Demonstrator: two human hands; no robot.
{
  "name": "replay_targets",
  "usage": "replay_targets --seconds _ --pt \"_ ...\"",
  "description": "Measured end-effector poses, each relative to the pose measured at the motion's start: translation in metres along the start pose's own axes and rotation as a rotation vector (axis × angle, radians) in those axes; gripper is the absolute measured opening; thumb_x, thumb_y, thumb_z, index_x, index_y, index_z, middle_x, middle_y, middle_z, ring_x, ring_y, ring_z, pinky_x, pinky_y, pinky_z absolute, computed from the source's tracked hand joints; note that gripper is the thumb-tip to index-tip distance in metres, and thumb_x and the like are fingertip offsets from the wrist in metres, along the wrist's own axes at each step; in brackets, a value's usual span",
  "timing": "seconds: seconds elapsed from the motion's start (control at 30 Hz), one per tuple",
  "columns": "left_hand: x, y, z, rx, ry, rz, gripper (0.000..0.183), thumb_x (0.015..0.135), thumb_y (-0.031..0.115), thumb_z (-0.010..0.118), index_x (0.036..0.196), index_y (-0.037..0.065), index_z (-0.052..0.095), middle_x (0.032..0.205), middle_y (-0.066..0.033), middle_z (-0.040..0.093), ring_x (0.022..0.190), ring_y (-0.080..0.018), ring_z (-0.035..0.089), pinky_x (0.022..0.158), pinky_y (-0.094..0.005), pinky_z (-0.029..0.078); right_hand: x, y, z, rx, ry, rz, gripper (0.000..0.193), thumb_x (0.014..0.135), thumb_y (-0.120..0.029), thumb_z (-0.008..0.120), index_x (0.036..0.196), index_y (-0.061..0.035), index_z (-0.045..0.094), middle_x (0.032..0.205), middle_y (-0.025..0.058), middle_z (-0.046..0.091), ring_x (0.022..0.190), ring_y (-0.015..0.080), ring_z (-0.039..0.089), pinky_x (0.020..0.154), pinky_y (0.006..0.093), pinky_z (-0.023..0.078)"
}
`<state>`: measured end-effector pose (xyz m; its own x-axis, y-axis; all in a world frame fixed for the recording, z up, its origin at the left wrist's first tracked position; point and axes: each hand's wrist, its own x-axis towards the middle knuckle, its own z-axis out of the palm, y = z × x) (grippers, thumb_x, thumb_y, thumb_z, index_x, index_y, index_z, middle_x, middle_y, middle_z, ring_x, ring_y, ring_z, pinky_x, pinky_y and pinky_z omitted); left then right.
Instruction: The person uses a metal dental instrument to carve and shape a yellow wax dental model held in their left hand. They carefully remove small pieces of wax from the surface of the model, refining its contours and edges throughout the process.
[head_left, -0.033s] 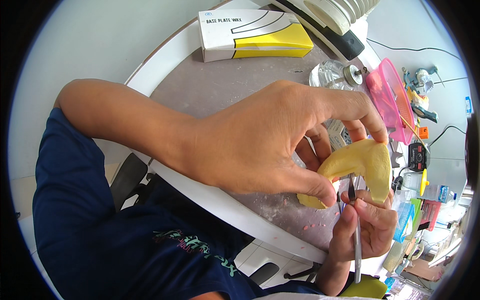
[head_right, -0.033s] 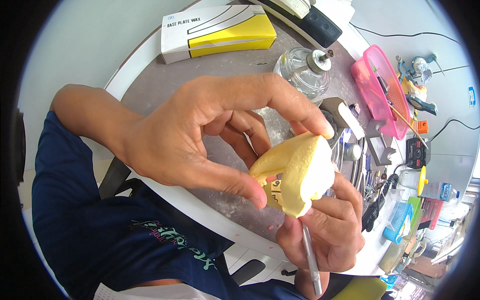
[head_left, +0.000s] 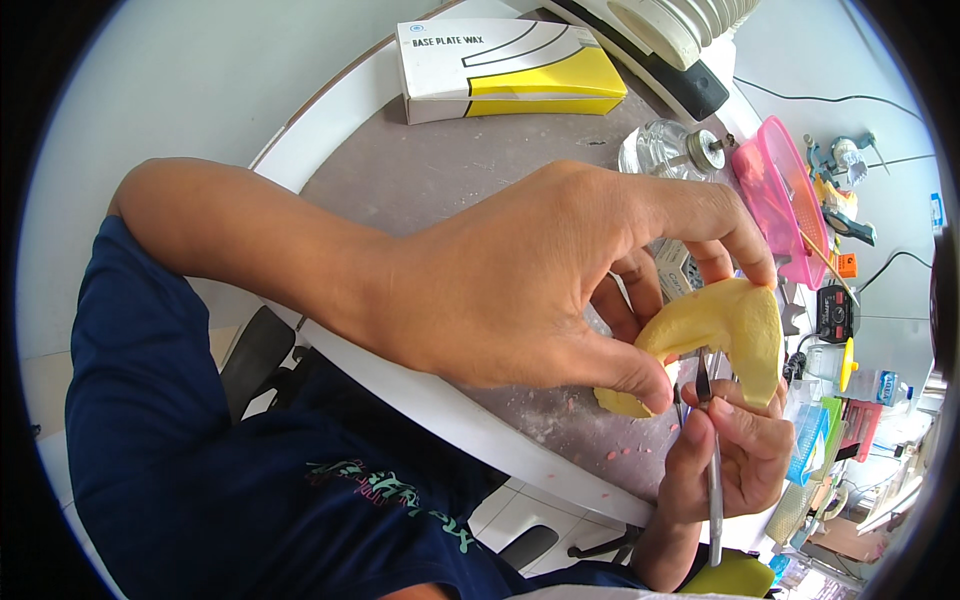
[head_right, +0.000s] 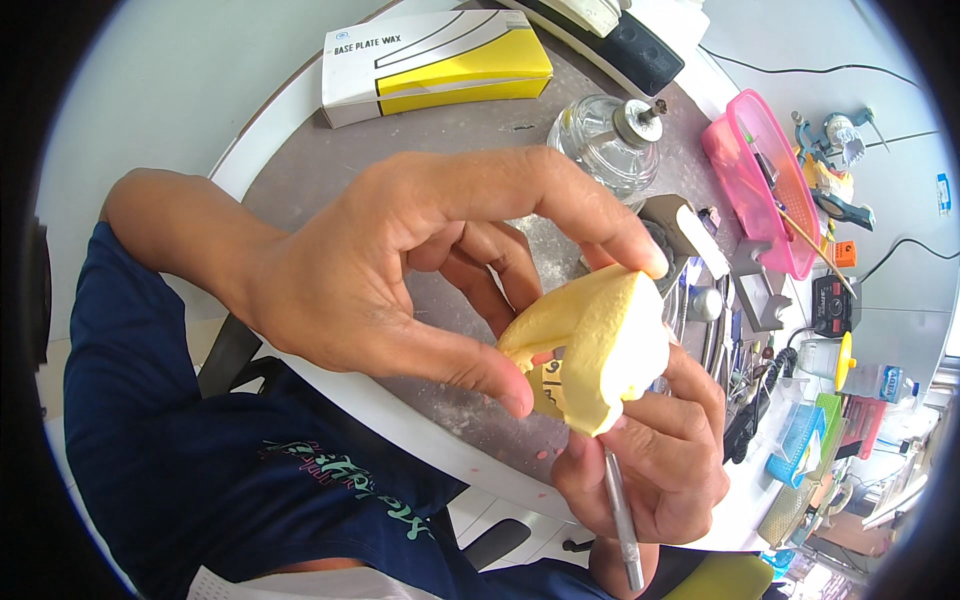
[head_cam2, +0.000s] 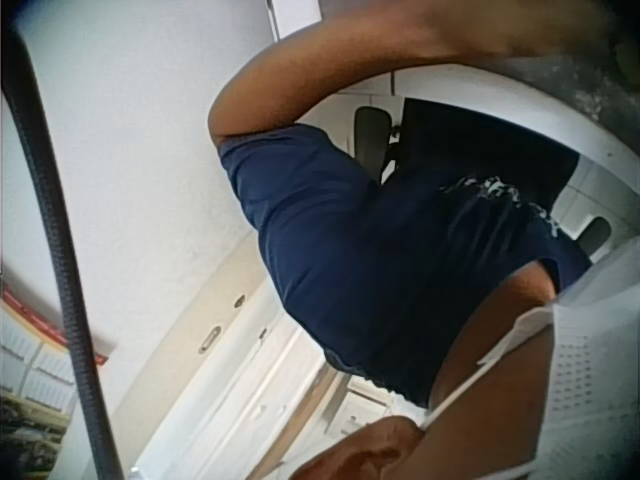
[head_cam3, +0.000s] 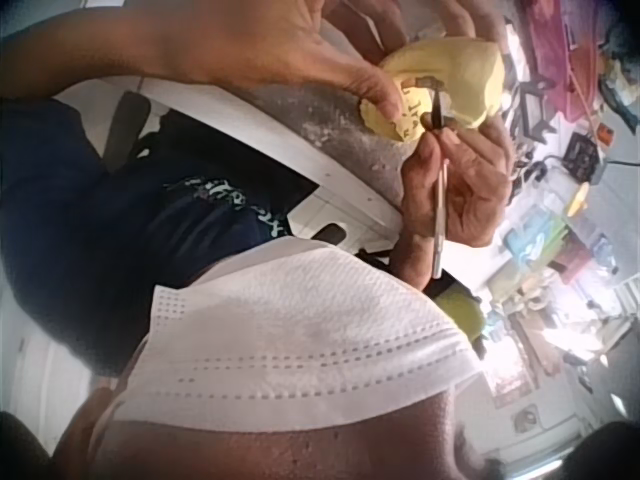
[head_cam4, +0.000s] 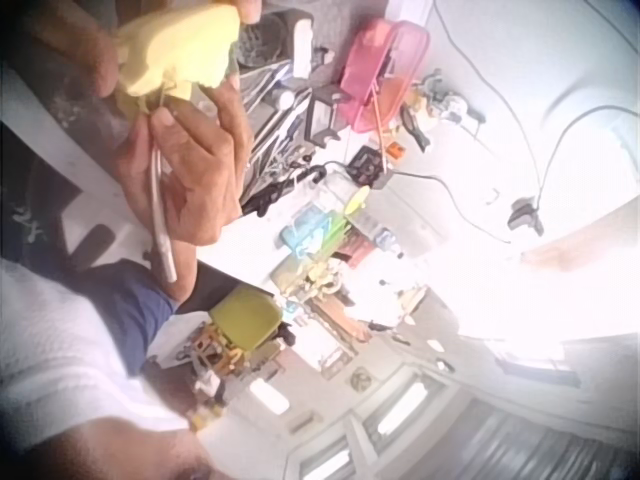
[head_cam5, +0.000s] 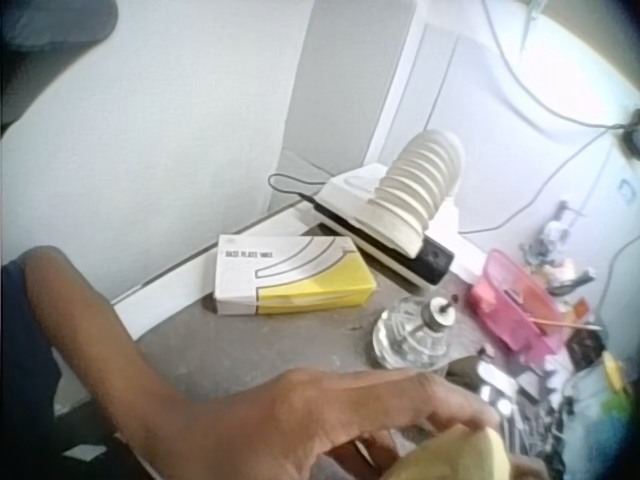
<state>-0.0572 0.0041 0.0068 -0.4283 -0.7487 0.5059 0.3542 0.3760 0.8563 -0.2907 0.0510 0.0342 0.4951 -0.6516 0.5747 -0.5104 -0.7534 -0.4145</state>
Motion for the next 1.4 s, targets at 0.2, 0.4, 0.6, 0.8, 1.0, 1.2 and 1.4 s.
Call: replay_targets --seconds 0.2,0.4,0.6,0.8,1.0,1.2,1.4 --pt "0.0 -0.002 0.0 -0.012 -0.014 0.024 0.055 0.076 -0.003 0.077 0.125 0.01 0.056 0.109 -0.0136 0.065 0.091 -0.019 0.071 0.077 -0.0292 0.061 -0.001 0.001 0.0 0.01 0.001 0.009 0.019 0.091 -0.013 0.07 0.095 -0.0015 0.055 0.084 0.0155 0.065 0.08 0.0215 0.063 0.073 0.0318 0.054" --pt "0.0 -0.004 0.0 0.002 -0.014 0.046 0.053 0.077 -0.003 0.076 0.125 0.009 0.056 0.109 -0.0131 0.064 0.092 -0.0186 0.071 0.076 -0.0292 0.061 -0.001 0.001 -0.002 0.048 -0.007 0.055 0.021 0.09 -0.013 0.072 0.094 -0.0004 0.056 0.085 0.017 0.064 0.078 0.0212 0.065 0.07 0.031 0.056" --pt "0.0 -0.002 0.0 0.009 -0.017 0.035 0.051 0.078 -0.002 0.076 0.124 0.009 0.057 0.109 -0.0128 0.064 0.093 -0.0191 0.071 0.076 -0.0297 0.062 -0.001 0.003 -0.005 0.113 -0.033 0.078 0.021 0.089 -0.012 0.073 0.093 0.0006 0.057 0.086 0.0172 0.065 0.077 0.021 0.067 0.07 0.0315 0.057" --pt "0.0 -0.004 0.0 -0.006 -0.015 0.052 0.051 0.078 -0.002 0.075 0.124 0.009 0.057 0.108 -0.0125 0.064 0.092 -0.0195 0.071 0.076 -0.0304 0.062 -0.003 0.006 -0.003 0.16 -0.008 0.088 0.02 0.088 -0.011 0.074 0.093 0.0001 0.058 0.085 0.017 0.066 0.075 0.0209 0.068 0.07 0.0323 0.058" --pt "0.0 -0.001 0.0 -0.005 -0.012 0.021 0.053 0.076 -0.002 0.077 0.124 0.008 0.057 0.108 -0.0122 0.064 0.09 -0.0195 0.071 0.075 -0.0302 0.062 -0.005 0.007 -0.001 0.188 0.033 0.118 0.023 0.088 -0.015 0.074 0.092 -0.0005 0.057 0.085 0.0168 0.066 0.073 0.0204 0.067 0.07 0.0308 0.056" --pt "0.001 0.002 0.0 0.066 -0.001 0.041 0.053 0.073 0.001 0.08 0.121 0.005 0.056 0.106 -0.0133 0.065 0.086 -0.0203 0.072 0.074 -0.0309 0.062 -0.008 0.007 0.007 0.282 0.109 0.19 0.03 0.089 -0.023 0.075 0.092 -0.0009 0.055 0.086 0.0156 0.065 0.071 0.0177 0.066 0.07 0.0271 0.053" --pt "0.001 0.004 -0.002 0.174 0.021 0.074 0.054 0.071 0.002 0.082 0.118 0.002 0.055 0.106 -0.0148 0.065 0.084 -0.0236 0.073 0.073 -0.0322 0.063 -0.005 0.002 0.007 0.389 0.137 0.319 0.036 0.091 -0.032 0.071 0.094 -0.0009 0.053 0.086 0.0141 0.064 0.073 0.0161 0.065 0.073 0.0301 0.053"
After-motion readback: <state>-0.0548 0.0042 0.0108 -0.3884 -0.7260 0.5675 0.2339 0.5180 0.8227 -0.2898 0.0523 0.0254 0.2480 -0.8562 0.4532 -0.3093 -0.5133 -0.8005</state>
